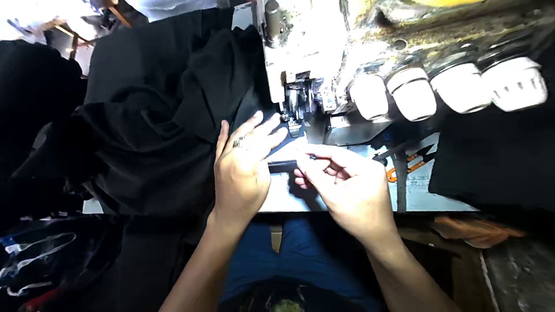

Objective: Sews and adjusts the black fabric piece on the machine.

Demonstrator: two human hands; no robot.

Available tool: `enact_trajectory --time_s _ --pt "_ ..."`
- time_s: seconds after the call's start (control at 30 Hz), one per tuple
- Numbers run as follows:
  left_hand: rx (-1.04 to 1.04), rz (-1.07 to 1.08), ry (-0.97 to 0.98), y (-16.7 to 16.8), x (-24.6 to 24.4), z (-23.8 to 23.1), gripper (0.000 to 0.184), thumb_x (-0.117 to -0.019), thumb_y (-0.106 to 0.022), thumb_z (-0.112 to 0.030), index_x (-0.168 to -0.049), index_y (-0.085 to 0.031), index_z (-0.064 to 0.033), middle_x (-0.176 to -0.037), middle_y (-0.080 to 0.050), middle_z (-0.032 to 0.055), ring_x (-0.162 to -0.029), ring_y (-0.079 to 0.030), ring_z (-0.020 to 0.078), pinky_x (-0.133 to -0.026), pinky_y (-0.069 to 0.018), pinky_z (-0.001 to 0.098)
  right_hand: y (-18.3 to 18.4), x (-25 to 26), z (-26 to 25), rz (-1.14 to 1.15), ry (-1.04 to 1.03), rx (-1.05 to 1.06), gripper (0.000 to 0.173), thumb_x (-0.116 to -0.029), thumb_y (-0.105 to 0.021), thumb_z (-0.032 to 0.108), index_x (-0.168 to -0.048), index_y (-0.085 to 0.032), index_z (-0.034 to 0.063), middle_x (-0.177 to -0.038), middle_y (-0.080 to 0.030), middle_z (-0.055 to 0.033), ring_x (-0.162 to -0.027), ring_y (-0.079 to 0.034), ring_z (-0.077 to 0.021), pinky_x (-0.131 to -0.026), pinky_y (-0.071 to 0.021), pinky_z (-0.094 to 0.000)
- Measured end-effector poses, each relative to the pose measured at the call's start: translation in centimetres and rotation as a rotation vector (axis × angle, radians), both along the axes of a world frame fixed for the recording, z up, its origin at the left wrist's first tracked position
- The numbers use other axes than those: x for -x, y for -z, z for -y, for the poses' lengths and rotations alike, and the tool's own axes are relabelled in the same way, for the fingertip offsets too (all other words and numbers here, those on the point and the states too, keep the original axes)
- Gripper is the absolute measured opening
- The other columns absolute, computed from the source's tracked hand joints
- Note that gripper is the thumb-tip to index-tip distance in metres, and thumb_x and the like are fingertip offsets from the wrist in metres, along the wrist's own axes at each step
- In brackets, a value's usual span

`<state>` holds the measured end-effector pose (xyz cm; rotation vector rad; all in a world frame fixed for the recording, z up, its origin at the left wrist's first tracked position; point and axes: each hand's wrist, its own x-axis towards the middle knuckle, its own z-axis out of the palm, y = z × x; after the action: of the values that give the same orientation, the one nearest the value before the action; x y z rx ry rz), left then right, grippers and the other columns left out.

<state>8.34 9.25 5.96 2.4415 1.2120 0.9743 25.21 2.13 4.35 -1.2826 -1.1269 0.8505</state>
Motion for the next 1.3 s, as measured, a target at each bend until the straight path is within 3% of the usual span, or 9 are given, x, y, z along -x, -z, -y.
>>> enact_trajectory --time_s 0.1,0.23,0.4,0.6,0.8,0.9,1.03,1.13,1.3 --pt "0.042 0.013 0.017 -0.2 0.1 -1.3 0.043 -0.096 -0.046 0.001 -0.128 -0.073 -0.0107 -0.145 -0.061 0.0053 -0.148 -0.042 0.0249 -0.123 -0.0337 0.0409 0.0 0.3 1.3 -0.066 -0.043 0.023 0.03 -0.0944 -0.069 0.005 -0.124 -0.069 0.0016 -0.082 -0.075 -0.0019 -0.069 -0.074 -0.0137 -0.063 -0.0666 -0.0265" --pt "0.085 -0.072 -0.069 -0.2 0.5 -1.0 0.051 -0.0976 -0.044 -0.003 -0.143 -0.063 -0.0181 -0.159 -0.047 0.0024 -0.154 -0.03 0.023 -0.125 -0.0281 0.0406 0.3 0.6 3.3 -0.117 -0.105 0.046 0.015 -0.0958 -0.067 0.005 -0.109 -0.072 0.0006 -0.085 -0.075 -0.0018 -0.07 -0.074 -0.0119 -0.062 -0.0655 -0.0243" --pt "0.055 -0.074 -0.16 -0.3 1.7 2.7 0.044 -0.1014 -0.045 -0.006 -0.137 -0.068 -0.019 -0.153 -0.052 0.0049 -0.138 -0.049 0.0212 -0.111 -0.0413 0.0398 1.1 0.7 4.4 -0.179 -0.164 0.133 0.013 -0.0959 -0.067 0.006 -0.107 -0.072 0.0021 -0.083 -0.075 -0.0019 -0.069 -0.073 -0.0107 -0.06 -0.0645 -0.0231" --pt "0.201 -0.037 0.018 0.5 -2.1 7.9 0.032 -0.0915 -0.056 -0.003 -0.112 -0.078 -0.0137 -0.113 -0.071 0.0121 -0.102 -0.069 0.0239 -0.078 -0.0593 0.0385 0.9 -0.8 2.6 -0.007 -0.058 0.194 0.022 -0.0987 -0.066 0.033 -0.102 -0.075 0.0122 -0.084 -0.072 0.0074 -0.075 -0.069 -0.0006 -0.067 -0.0591 -0.0167" --pt "0.3 -0.048 0.243 -2.0 -0.6 7.4 0.034 -0.0979 -0.064 -0.046 -0.123 -0.076 -0.0255 -0.126 -0.068 0.0017 -0.112 -0.062 0.0156 -0.092 -0.0499 0.0409 0.1 -2.2 2.5 -0.018 -0.019 0.18 0.007 -0.0953 -0.07 0.018 -0.096 -0.075 0.0128 -0.076 -0.07 0.0053 -0.066 -0.065 -0.0019 -0.06 -0.0549 -0.0159" --pt "0.189 0.026 0.216 -4.2 3.6 4.2 0.02 -0.0996 -0.066 -0.026 -0.113 -0.078 -0.0173 -0.125 -0.068 -0.0009 -0.115 -0.065 0.01 -0.098 -0.0561 0.0322 0.1 -1.9 4.0 0.053 0.006 0.161 0.008 -0.095 -0.072 0.021 -0.094 -0.074 0.0126 -0.074 -0.068 0.0076 -0.063 -0.06 0.0021 -0.058 -0.0507 -0.0122" --pt "0.118 -0.14 0.265 -2.7 6.7 -2.0 0.025 -0.096 -0.068 -0.024 -0.118 -0.074 -0.0121 -0.147 -0.054 0.0126 -0.133 -0.053 0.0244 -0.11 -0.045 0.0436 0.2 -1.2 5.4 0.061 0.042 0.144 0.007 -0.0952 -0.071 0.014 -0.098 -0.075 0.0096 -0.077 -0.071 0.0055 -0.065 -0.064 0.0004 -0.062 -0.0547 -0.015" --pt "0.128 -0.036 0.343 -1.8 6.5 -3.1 0.012 -0.0916 -0.074 -0.018 -0.093 -0.071 -0.0067 -0.136 -0.061 0.012 -0.129 -0.057 0.0201 -0.107 -0.0477 0.0377 0.1 -1.2 6.3 0.132 0.103 0.113 0.01 -0.0964 -0.069 0.014 -0.1 -0.076 0.0083 -0.077 -0.071 0.0063 -0.066 -0.064 0.0021 -0.064 -0.0553 -0.0144" --pt "0.083 -0.049 0.368 -1.7 6.0 -2.7 0.011 -0.0933 -0.072 -0.018 -0.093 -0.069 -0.0076 -0.122 -0.064 0.0083 -0.119 -0.06 0.0178 -0.102 -0.0497 0.035 0.9 -1.8 7.8 0.001 0.088 0.123 0.017 -0.1029 -0.058 0.009 -0.101 -0.074 0.0042 -0.083 -0.072 0.0011 -0.078 -0.07 -0.0052 -0.078 -0.0617 -0.0245"
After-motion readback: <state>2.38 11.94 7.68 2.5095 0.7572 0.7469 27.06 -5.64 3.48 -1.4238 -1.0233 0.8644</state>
